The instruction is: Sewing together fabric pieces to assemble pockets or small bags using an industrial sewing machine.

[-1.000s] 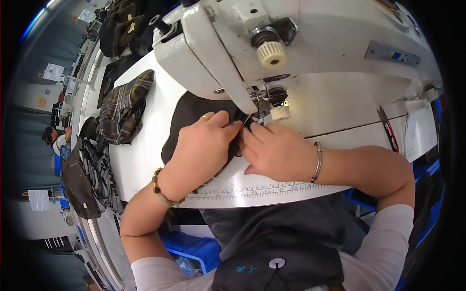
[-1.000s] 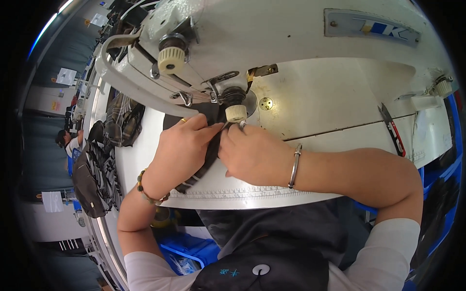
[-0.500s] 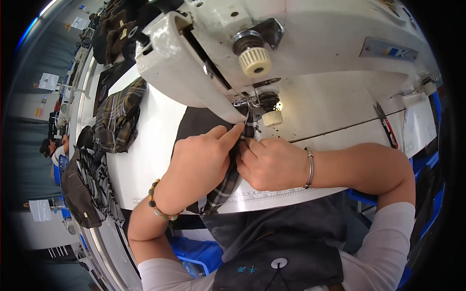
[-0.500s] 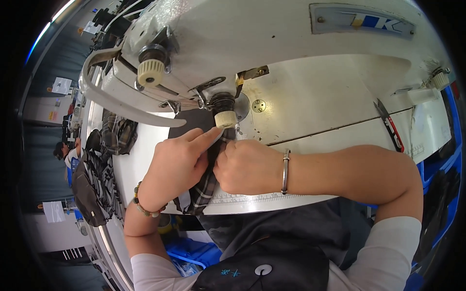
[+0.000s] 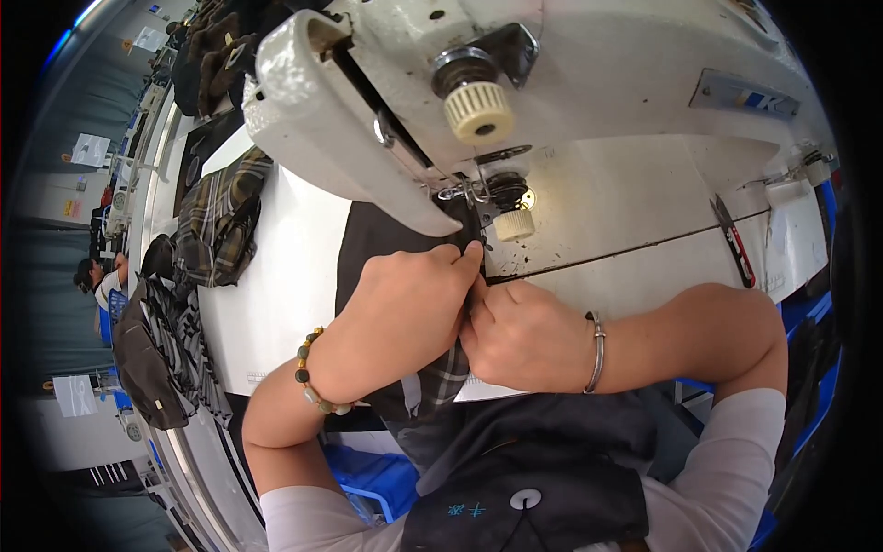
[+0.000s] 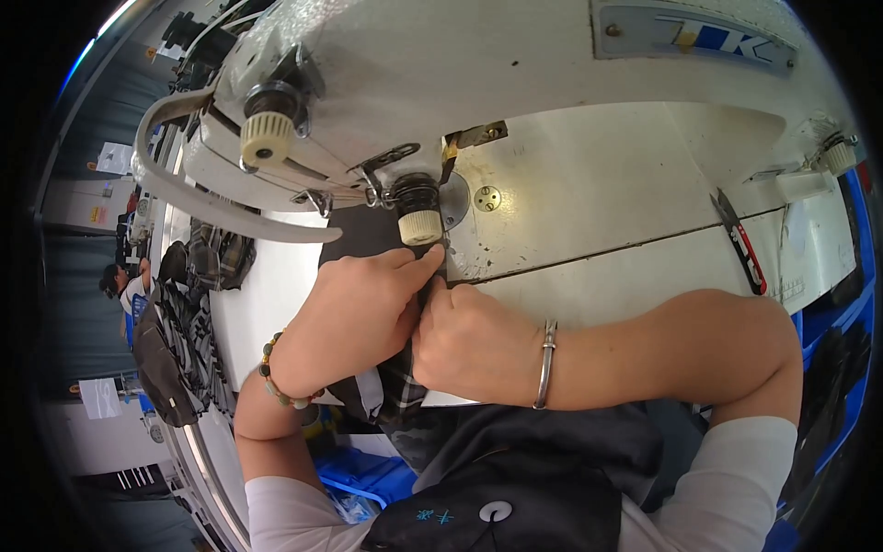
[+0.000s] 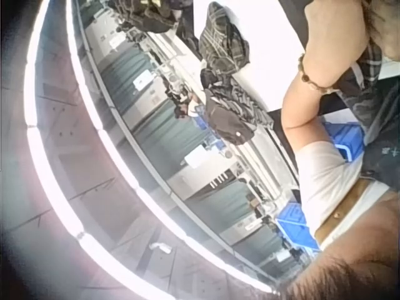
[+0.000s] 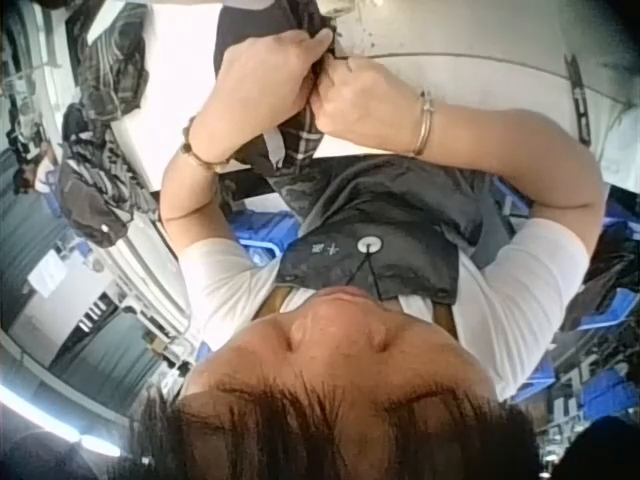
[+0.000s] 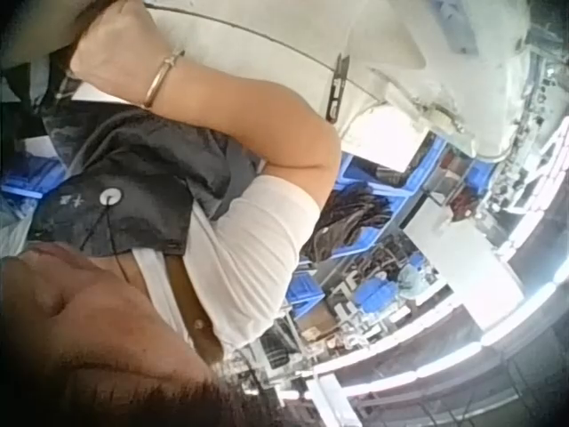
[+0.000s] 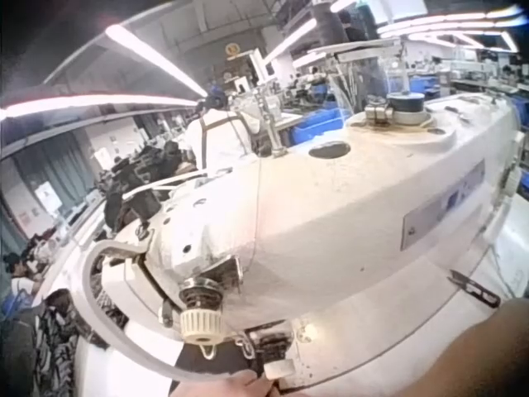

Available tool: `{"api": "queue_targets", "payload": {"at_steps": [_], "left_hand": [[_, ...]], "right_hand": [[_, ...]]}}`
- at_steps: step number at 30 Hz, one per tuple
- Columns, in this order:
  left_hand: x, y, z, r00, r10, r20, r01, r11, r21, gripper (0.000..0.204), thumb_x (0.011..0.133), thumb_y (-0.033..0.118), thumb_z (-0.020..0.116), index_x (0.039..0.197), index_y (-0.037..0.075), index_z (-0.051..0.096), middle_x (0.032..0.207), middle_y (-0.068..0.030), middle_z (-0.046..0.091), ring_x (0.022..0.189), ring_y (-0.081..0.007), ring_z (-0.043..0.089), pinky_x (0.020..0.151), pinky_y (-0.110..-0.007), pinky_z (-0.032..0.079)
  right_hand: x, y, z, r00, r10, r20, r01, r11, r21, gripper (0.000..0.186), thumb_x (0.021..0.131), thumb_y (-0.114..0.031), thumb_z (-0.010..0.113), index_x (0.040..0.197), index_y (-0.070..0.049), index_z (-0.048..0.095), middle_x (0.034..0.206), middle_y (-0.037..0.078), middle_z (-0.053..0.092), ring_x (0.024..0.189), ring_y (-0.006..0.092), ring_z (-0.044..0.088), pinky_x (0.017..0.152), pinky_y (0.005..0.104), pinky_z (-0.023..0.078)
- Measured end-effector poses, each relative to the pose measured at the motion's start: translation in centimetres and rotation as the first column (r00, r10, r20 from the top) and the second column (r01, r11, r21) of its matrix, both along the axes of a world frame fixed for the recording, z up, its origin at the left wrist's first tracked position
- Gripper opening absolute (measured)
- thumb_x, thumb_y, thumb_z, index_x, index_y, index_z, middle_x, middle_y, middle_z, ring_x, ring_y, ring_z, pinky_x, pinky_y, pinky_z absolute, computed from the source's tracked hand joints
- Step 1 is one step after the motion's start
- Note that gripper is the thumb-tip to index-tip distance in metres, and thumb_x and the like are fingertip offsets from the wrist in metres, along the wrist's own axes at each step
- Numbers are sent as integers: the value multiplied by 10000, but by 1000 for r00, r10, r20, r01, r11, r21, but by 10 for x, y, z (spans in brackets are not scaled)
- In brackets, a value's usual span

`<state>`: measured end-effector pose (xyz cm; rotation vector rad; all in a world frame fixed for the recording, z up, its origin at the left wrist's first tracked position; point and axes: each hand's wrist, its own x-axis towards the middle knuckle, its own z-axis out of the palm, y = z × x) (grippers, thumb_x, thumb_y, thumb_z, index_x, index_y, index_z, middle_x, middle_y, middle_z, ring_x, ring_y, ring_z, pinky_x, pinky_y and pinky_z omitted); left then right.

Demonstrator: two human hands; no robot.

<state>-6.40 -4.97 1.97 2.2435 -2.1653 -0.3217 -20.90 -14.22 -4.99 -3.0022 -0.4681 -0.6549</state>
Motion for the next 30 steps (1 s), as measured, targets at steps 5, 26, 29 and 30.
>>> {"api": "queue_targets", "payload": {"at_steps": [5, 26, 29, 30], "left_hand": [[1, -1, -2, 996, 48, -79, -47, 999, 16, 410, 805, 68, 599, 1209, 11, 640, 833, -116, 634, 683, -318, 646, 581, -399, 505], [1, 14, 1, 989, 68, -133, -73, 997, -31, 488, 761, 64, 628, 1249, 52, 622, 839, -76, 611, 687, -302, 638, 547, -399, 489], [-1, 13, -5, 989, 64, -134, -72, 996, -57, 462, 754, 63, 634, 1216, 51, 644, 807, -65, 603, 664, -295, 632, 522, -394, 477], [-2, 13, -3, 988, 83, -129, -88, 995, -35, 489, 725, 50, 635, 1213, 62, 653, 810, -74, 604, 667, -303, 623, 544, -393, 477]], "right_hand": [[-1, -1, 5, 998, -55, -7, 54, 997, -48, 196, 670, -188, 610, 719, -7, 666, 946, 333, 688, 552, 198, 608, 489, 292, 433], [4, -1, 1, 993, -72, 95, 85, 985, -149, 340, 691, -186, 592, 865, 83, 707, 863, 305, 695, 537, 191, 610, 474, 285, 447], [3, 0, 3, 996, -63, 63, 72, 986, -153, 354, 689, -191, 589, 865, 92, 707, 858, 306, 695, 535, 192, 607, 466, 284, 437], [2, 0, 3, 996, -68, 52, 76, 983, -166, 355, 689, -194, 587, 859, 95, 705, 862, 307, 695, 534, 192, 607, 463, 284, 433]]}}
